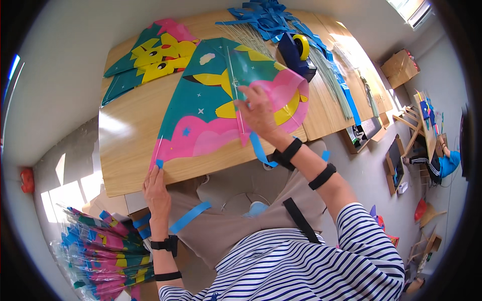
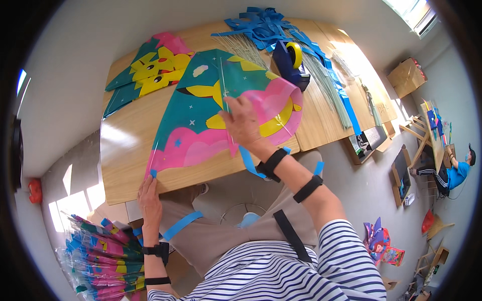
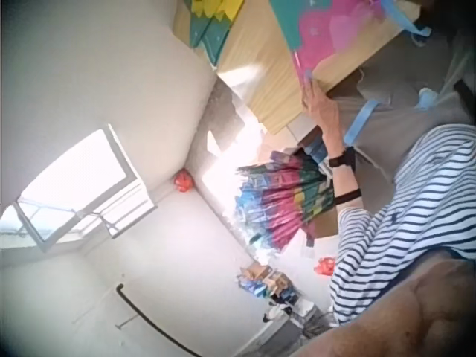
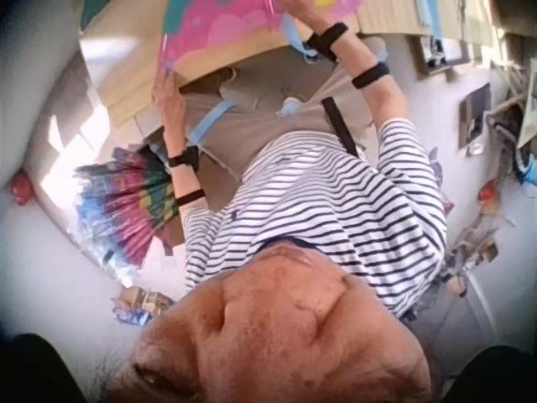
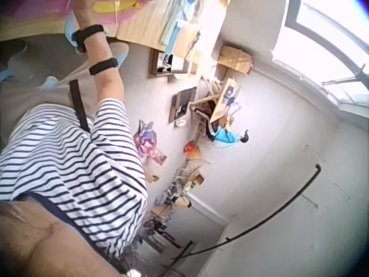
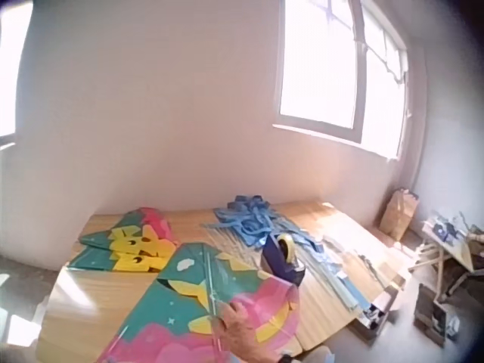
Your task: Assembling a Pokemon-themed kite by attaching blue ribbons to the frame using tape.
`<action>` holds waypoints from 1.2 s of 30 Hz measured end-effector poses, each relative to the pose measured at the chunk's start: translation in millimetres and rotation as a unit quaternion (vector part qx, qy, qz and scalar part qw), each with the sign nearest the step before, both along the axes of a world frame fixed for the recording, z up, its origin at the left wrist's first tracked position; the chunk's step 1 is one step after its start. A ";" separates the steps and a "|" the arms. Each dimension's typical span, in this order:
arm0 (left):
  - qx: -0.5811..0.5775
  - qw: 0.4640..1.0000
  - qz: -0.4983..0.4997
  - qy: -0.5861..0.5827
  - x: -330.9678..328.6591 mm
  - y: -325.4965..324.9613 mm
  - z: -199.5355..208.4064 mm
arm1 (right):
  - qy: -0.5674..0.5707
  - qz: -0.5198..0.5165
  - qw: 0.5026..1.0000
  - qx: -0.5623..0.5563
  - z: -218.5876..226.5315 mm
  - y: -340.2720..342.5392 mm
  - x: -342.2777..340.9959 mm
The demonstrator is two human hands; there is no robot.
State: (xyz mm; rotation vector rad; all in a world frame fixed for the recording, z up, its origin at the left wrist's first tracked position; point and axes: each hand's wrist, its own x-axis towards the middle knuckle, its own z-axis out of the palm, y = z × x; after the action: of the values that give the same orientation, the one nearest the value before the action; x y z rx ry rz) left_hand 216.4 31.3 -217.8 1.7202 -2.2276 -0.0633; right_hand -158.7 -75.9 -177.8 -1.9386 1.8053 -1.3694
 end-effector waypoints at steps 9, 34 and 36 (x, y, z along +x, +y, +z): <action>0.039 0.999 -0.014 0.025 -5.5 -2.0 12.6 | -0.097 -0.345 0.921 0.150 23.2 -37.0 -255.3; 0.061 0.997 -0.002 0.045 -2.8 -1.3 9.2 | -0.484 -0.134 0.845 0.183 28.6 -38.0 -278.0; 0.061 0.997 -0.003 0.043 -2.3 -1.3 8.5 | -0.479 -0.119 0.849 0.187 22.9 -32.0 -277.8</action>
State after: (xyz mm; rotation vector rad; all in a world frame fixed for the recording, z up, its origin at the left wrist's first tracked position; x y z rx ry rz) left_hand 214.1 29.9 -209.3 1.7373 -2.2064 -0.2752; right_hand -436.5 -107.9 -154.9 -0.6119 1.5945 -1.4899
